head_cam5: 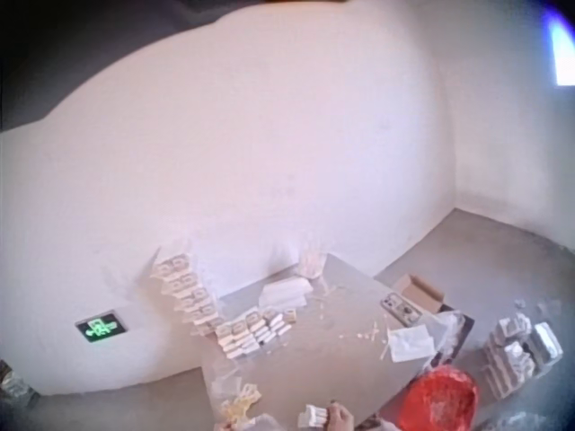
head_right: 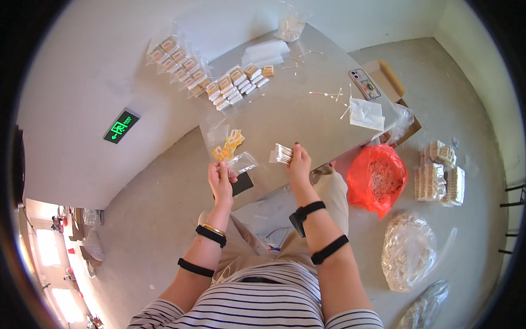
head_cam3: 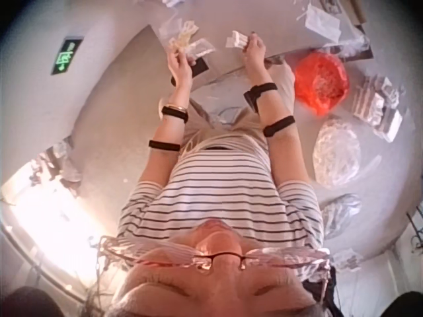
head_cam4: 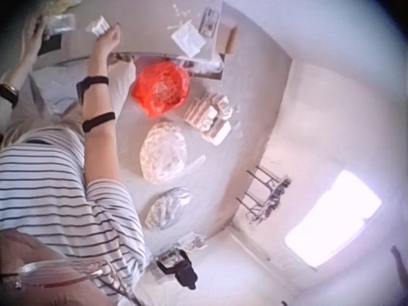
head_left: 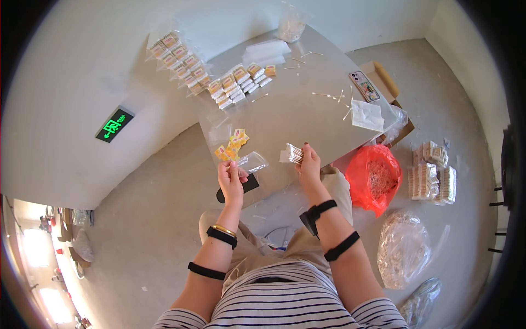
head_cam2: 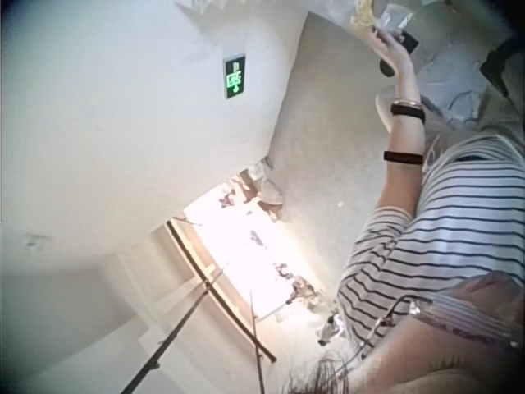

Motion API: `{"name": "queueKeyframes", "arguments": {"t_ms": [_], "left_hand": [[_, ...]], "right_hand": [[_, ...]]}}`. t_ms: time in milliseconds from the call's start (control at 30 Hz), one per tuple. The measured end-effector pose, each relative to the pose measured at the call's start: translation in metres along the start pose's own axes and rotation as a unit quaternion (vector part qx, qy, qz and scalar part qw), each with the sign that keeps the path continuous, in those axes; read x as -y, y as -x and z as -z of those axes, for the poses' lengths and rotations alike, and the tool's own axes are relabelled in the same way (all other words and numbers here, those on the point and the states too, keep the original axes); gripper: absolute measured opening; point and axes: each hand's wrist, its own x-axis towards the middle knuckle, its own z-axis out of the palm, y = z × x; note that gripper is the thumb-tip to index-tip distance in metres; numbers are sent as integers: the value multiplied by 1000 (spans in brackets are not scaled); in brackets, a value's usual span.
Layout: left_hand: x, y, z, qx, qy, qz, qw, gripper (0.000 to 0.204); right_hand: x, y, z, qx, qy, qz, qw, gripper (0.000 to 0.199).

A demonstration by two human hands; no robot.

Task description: Packing cotton swabs into small plastic bags.

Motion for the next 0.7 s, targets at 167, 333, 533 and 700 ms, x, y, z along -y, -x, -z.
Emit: {"name": "queueKeyframes", "arguments": {"t_ms": [167,333,533,700], "left_hand": [[70,-24,38,53,-123,101,986,25],[64,-7,46,57,-496,98,861,46],[30,11,24,131,-434,19,891,52],[41,-1,1,175,-510,-166,826,67]], "right_hand": [[-26,-38,-22,-16,-11,-58,998,29],[-40,-64,-13,-69,359,208,907,39],[-10,-76,-11,-65,294,162,940,37],[11,-48,-20,10,56,-25,998,30]]}}
